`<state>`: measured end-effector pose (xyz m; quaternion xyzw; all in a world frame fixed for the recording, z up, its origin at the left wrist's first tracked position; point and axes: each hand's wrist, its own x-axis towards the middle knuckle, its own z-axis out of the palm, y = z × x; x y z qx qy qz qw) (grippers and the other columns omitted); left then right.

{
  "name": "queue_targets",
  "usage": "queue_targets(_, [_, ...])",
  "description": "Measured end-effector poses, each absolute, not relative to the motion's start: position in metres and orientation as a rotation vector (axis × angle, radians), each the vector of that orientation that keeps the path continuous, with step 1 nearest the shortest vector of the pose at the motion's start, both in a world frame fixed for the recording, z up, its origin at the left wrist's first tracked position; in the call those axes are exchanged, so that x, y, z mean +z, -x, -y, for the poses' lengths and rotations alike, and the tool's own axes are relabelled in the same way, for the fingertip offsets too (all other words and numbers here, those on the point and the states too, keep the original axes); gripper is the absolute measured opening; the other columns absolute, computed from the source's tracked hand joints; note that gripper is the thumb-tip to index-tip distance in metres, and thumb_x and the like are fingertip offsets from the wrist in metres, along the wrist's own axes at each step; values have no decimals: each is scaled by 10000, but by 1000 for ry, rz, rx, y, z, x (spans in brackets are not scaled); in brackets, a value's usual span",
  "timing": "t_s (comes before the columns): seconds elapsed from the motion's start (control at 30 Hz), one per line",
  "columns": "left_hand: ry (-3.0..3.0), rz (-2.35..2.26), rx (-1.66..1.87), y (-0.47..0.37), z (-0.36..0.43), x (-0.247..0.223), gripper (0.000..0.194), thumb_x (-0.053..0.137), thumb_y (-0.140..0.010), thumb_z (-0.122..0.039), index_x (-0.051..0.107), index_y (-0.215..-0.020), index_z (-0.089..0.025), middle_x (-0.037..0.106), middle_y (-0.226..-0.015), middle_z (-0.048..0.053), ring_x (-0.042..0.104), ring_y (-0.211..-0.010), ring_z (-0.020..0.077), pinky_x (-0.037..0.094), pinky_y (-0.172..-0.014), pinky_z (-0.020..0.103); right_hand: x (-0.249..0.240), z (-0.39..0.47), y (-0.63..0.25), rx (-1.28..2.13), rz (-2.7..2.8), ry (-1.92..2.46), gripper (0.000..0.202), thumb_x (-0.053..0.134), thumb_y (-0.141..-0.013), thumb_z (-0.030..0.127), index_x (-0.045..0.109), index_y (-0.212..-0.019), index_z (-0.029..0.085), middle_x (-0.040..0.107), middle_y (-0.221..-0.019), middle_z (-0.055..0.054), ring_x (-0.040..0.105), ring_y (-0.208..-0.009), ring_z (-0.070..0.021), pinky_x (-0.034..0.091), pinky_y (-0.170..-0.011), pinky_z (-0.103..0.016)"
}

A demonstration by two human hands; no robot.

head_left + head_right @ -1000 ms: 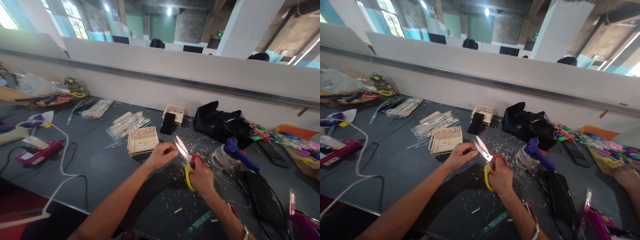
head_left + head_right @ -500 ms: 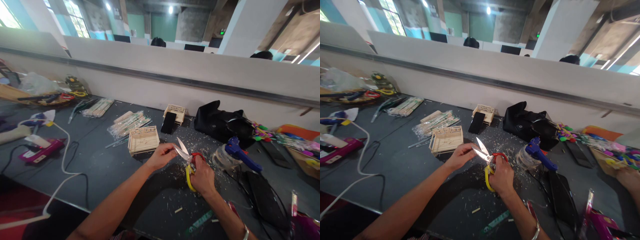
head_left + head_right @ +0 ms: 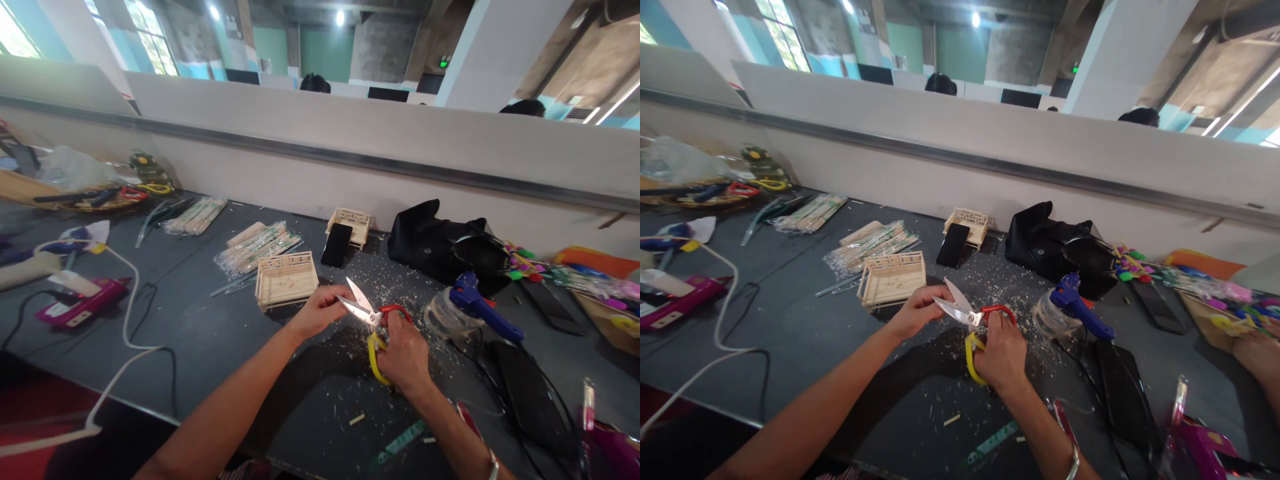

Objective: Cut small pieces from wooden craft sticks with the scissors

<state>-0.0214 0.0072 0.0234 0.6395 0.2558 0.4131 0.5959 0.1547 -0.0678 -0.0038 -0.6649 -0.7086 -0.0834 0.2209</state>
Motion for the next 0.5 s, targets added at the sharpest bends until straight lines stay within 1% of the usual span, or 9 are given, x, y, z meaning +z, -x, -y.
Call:
queue_targets(0.13, [-1498,-626,930,21,-8,25,241,610,-700,-380,578,-649,-146,410,-493,-53,313,-457,61,231,-448,202,-3,68,-154,-272,1954,1858,212,526,-609,150,447,-795,213,627,-728,-34,568,-655,-185,342,-591,-257])
queue_targets(0.3, [-1455,-637,915,20,-8,24,249,616,-672,-390,560,-651,-149,426,-508,-50,344,-462,63,238,-449,199,-1,68,-152,-311,1928,1882,222,527,-612,142,451,-808,214,631,-765,-42,571,-709,-194,358,-635,-264])
queue_targets(0.5, [-1440,-625,906,20,-9,21,226,611,-681,-364,557,-638,-149,410,-482,-56,332,-445,60,222,-435,201,-1,68,-153,-275,1944,1871,222,541,-602,144,463,-800,210,635,-734,-37,570,-656,-181,345,-580,-253])
